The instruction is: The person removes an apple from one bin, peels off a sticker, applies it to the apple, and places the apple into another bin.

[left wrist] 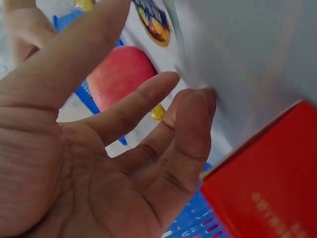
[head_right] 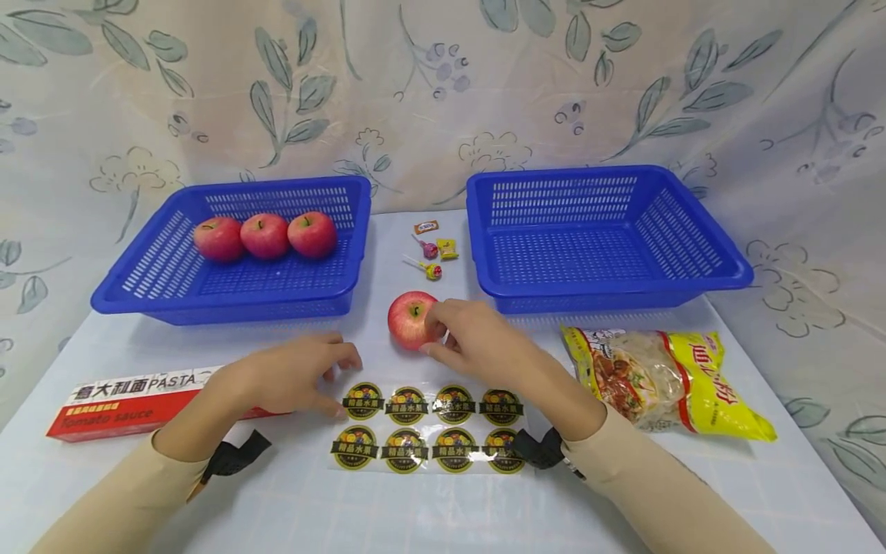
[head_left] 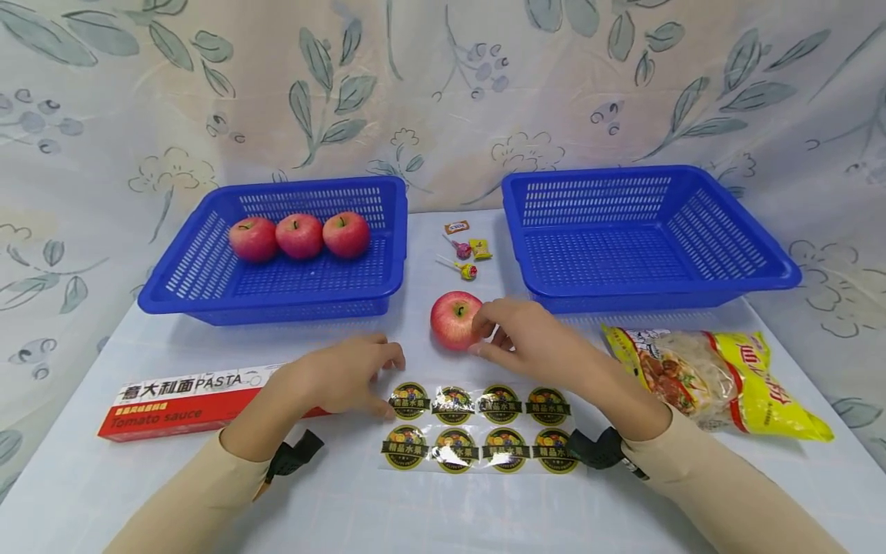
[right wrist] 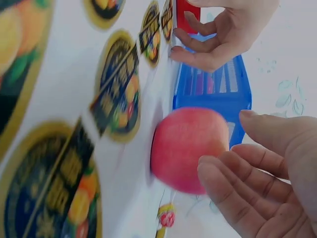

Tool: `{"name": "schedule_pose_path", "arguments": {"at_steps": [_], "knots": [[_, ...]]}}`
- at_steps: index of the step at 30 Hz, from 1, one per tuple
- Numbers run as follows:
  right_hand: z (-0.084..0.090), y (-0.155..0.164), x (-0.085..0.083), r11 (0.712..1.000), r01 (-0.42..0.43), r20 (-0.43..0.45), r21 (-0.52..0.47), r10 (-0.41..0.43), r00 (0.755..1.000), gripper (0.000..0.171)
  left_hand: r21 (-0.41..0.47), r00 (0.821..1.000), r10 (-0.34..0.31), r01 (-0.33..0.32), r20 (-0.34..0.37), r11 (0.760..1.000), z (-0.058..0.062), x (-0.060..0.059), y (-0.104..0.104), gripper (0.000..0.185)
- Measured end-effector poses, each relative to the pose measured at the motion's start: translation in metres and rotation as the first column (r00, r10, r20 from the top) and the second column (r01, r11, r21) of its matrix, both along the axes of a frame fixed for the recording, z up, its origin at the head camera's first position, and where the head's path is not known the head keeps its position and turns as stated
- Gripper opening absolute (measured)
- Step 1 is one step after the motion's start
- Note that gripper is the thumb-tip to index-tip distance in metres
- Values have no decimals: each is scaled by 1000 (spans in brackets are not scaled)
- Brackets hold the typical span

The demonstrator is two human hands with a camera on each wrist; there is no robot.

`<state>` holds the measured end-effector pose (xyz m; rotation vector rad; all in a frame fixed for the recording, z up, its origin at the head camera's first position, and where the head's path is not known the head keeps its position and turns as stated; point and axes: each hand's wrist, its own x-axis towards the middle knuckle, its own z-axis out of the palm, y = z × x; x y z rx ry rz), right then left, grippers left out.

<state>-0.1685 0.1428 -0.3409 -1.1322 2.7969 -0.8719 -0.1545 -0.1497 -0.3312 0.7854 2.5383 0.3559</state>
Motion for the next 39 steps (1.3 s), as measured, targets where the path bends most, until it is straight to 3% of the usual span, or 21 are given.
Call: {"name": "schedule_pose_path", "arguments": {"at_steps": [5,15,22,29,32,39], "knots": [[1,-13,6,999,-45,9,-12,45,999,22,-1,1000,-1,1,8,1000,-5,5,2,52],[-5,-34,8,989,-149,35,4,149,988,25,39,997,-60,62,-49,997,-15,4,5,37],[-8,-52,4,971,-236,43,42,234,971,22,153,999,-39,42,-19,987,-22,8,-2,31],[-13,-65,2,962,-258,67,89,252,965,12,234,999,-17,24,-29,972,-26,13,-9,29],[-15,-67,1,961,-265,73,75,260,963,4,250,1000,-10,17,-28,968,-26,13,-10,29],[-14,-67,2,955,-291,67,65,286,956,9,231,1000,7,-4,-14,973,-26,15,-13,28]]}}
